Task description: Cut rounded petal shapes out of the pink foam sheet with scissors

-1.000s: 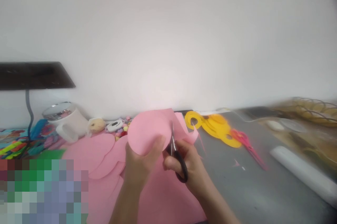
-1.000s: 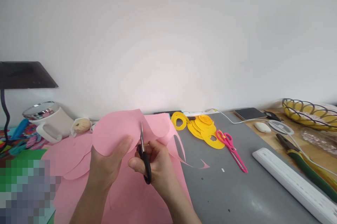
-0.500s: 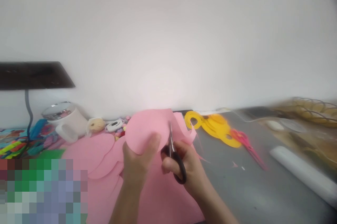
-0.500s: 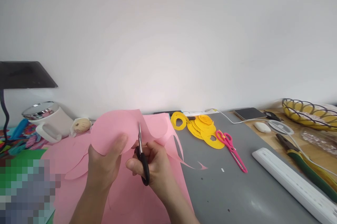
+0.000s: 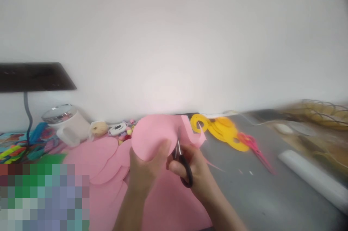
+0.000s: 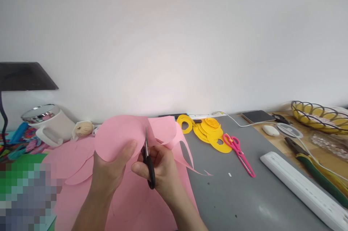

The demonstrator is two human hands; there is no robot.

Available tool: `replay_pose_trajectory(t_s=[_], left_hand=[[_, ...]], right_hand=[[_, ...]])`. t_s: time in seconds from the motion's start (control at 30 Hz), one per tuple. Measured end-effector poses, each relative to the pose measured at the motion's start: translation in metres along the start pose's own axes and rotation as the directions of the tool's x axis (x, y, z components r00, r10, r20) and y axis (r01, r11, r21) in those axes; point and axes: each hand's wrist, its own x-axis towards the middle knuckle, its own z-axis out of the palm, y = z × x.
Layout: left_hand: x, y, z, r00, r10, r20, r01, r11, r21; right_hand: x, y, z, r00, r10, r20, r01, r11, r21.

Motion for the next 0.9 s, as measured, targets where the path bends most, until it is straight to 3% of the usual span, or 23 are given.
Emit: replay_pose_trajectory(t_s=[0.2, 0.43, 0.9], left_hand=[[0.0004, 0.0001, -0.002, 0.999, 0.0, 0.037, 0.0, 1.0, -0.002], [-0.0024, 0.0051, 0.0002, 0.999, -0.039, -0.032, 0.039, 0.999, -0.007], [-0.0014, 0.0018, 0.0011, 0.997, -0.052, -0.063, 0.049, 0.998, -0.042]], right_hand=[[-0.0003, 0.0002, 0.0009, 1.0, -0.004, 0.013, 0.004, 1.0, 0.03], [0.0002, -0.0021, 0.003, 1.0, 0.012, -0.01, -0.012, 1.0, 0.016], [-0.0005, -0.0015, 0.0047, 0.998, 0.056, -0.03, -0.054, 0.997, 0.063]])
